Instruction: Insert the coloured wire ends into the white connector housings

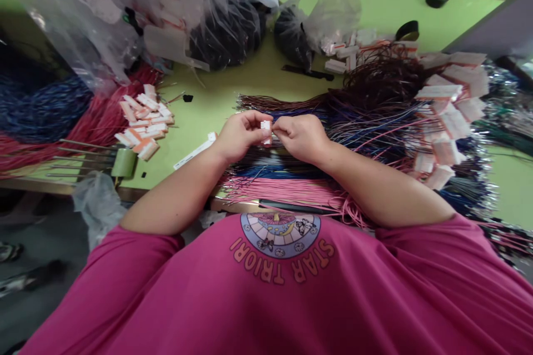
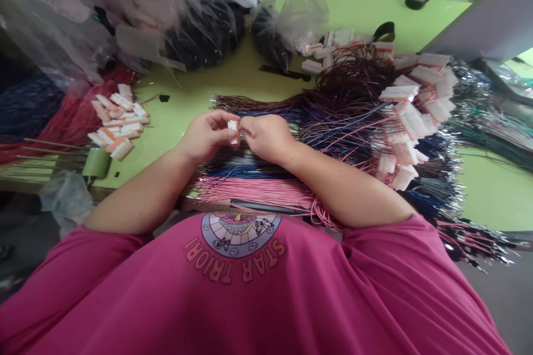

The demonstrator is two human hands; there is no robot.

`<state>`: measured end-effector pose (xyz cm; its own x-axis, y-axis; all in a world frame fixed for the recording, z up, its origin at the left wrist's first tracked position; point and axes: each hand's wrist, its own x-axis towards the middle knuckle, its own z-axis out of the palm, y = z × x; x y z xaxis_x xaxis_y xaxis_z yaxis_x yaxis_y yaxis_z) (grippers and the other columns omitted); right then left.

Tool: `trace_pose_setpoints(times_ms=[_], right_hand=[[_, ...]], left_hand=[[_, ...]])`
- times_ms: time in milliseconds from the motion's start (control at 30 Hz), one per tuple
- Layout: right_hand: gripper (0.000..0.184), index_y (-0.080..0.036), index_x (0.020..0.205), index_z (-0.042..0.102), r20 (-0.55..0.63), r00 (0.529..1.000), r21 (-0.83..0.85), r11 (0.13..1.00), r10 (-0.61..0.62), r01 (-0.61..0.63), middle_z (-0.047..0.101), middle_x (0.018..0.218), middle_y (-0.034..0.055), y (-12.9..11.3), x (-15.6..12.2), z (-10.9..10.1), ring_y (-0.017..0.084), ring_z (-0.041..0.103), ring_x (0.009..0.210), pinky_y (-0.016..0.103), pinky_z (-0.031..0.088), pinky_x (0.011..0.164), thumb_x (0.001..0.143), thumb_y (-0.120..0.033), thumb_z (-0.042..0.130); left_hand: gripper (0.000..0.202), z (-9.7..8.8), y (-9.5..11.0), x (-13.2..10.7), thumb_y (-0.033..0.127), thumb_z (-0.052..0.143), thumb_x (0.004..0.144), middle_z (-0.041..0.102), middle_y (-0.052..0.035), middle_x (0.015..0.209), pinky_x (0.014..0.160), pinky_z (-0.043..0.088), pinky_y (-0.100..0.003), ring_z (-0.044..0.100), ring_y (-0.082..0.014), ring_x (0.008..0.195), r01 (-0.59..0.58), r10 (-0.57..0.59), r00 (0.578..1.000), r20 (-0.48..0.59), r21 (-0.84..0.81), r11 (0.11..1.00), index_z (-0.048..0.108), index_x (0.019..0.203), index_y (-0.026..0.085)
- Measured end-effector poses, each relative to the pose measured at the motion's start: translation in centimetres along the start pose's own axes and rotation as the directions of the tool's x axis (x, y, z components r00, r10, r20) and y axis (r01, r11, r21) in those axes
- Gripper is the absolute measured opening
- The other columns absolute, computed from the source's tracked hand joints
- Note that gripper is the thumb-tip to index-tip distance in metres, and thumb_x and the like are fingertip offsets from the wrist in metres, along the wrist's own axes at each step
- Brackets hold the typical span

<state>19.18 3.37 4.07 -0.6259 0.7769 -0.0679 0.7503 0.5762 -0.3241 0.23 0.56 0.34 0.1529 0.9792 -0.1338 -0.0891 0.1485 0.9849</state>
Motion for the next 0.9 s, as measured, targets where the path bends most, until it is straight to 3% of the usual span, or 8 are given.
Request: trace_pose_setpoints(times_ms=[200,400,500,600,900], right_hand=[[0.035,-0.02,0.115,0.079,0.021,0.998,0.036,0.998,-0.059,0.058,0.08,0.106,0.0062,0.6,0.1,-1.5,0.019,0.067,0.093,0.029,0.034,0.077,0.106,-0.03,0.047],[0.048,-0.017,0.12,0.078,-0.042,0.976,-0.271,0.942,-0.214,0.195,0.075,0.124,0.0157,0.3,-2.0,-3.2,0.03,0.063,0.113,0.037,0.037,0.083,0.11,-0.026,0.032],[0.039,-0.017,0.106,0.081,0.199,0.931,-0.247,0.904,-0.305,0.349,0.077,0.109,0.0142,-0.3,-2.3,-2.3,0.029,0.065,0.104,0.037,0.037,0.079,0.105,-0.024,0.043],[0.032,-0.015,0.105,0.081,0.378,0.88,-0.17,0.913,-0.287,0.371,0.078,0.105,0.0129,-0.5,-1.9,-1.0,0.025,0.068,0.093,0.035,0.033,0.07,0.097,-0.015,0.05],[0.031,-0.017,0.104,0.081,0.385,0.884,-0.112,0.937,-0.266,0.331,0.08,0.111,0.0116,-0.2,-1.6,-0.8,0.023,0.069,0.092,0.033,0.028,0.067,0.097,-0.019,0.051]], left_hand=[[0.037,-0.1,0.8,-0.1,0.022,0.088,0.063,0.069,0.0031,0.069,0.061,0.057,-0.029,0.064,-0.0117,0.056,-0.033,0.033,0.999,-0.012,-0.041,0.999,0.07,0.095,0.02],[0.033,-1.6,0.4,1.0,0.022,0.081,0.073,0.069,-0.0009,0.081,0.068,0.059,-0.031,0.066,-0.0138,0.068,-0.039,0.045,0.991,-0.124,0.052,0.998,0.068,0.103,0.019],[0.036,-2.1,0.4,1.3,0.019,0.079,0.074,0.069,-0.0024,0.087,0.072,0.061,-0.034,0.067,-0.0153,0.075,-0.048,0.059,0.987,-0.152,0.076,0.996,0.069,0.108,0.019],[0.04,-2.0,0.7,1.2,0.015,0.079,0.071,0.068,-0.0021,0.089,0.073,0.062,-0.035,0.066,-0.0149,0.076,-0.036,0.045,0.987,-0.157,0.061,0.998,0.069,0.11,0.019],[0.04,-1.4,1.2,0.8,0.012,0.078,0.068,0.068,-0.0009,0.091,0.068,0.061,-0.028,0.063,-0.011,0.072,0.017,-0.019,0.991,-0.134,-0.017,1.0,0.07,0.107,0.019]])
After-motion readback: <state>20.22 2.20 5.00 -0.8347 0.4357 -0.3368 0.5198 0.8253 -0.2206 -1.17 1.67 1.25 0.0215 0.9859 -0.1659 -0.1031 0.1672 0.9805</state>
